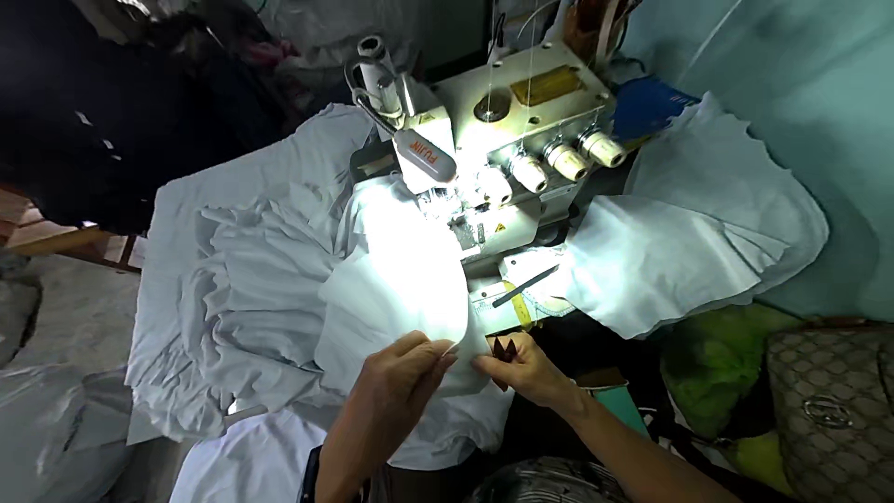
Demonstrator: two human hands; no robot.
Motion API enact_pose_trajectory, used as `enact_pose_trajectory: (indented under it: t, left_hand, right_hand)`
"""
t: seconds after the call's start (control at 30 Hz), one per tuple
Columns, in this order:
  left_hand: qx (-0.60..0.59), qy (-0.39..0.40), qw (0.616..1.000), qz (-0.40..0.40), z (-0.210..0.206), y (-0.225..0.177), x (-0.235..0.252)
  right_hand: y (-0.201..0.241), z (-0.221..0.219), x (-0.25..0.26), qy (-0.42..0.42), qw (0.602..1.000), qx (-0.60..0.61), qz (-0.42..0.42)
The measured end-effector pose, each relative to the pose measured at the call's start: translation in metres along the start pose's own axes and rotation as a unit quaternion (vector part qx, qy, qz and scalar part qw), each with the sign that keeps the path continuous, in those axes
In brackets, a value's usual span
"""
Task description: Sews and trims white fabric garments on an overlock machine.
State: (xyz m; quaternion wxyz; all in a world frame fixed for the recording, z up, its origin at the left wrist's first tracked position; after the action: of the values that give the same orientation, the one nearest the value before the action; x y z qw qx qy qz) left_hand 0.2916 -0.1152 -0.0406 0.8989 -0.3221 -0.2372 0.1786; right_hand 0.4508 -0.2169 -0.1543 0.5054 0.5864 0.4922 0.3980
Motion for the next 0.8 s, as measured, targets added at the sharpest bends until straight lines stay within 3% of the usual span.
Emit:
enact_pose_trajectory:
  t: [0.33,0.5,0.67,0.8]
  left_hand:
    - [0.145,0.005,0.989,0.005,-0.008,0.028,0.053]
    - [0.197,-0.029,0.979,0.039,-0.019,0.017,0.071]
    - [0.238,-0.068,0.963,0.107,-0.037,-0.001,0.047]
    - [0.177,-0.11,0.972,0.107,-0.02,0.017,0.025]
  right_hand:
    - [0.029,0.0,0.059,-0.072,0.997,0.015,-0.005]
    - [0.032,-0.006,0.079,-0.114,0.993,0.016,0.001]
    - [0.028,-0.005,0.078,-0.116,0.993,-0.015,0.014]
    - [0.03,0.004,0.067,-0.086,0.993,-0.074,0.044]
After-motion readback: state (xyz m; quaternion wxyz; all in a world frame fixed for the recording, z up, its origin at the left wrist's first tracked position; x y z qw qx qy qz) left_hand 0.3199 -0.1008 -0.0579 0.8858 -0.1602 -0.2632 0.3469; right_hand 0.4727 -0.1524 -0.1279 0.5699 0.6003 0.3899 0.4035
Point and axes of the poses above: each hand's wrist, its own x-axis towards the middle knuckle, its own z-axis out of the back of the hand, y = z × x, the point moved 3 cm from there along x, towards the middle knuckle, and after that the axes turned 3 degrees about -x, right-handed, at the moved point
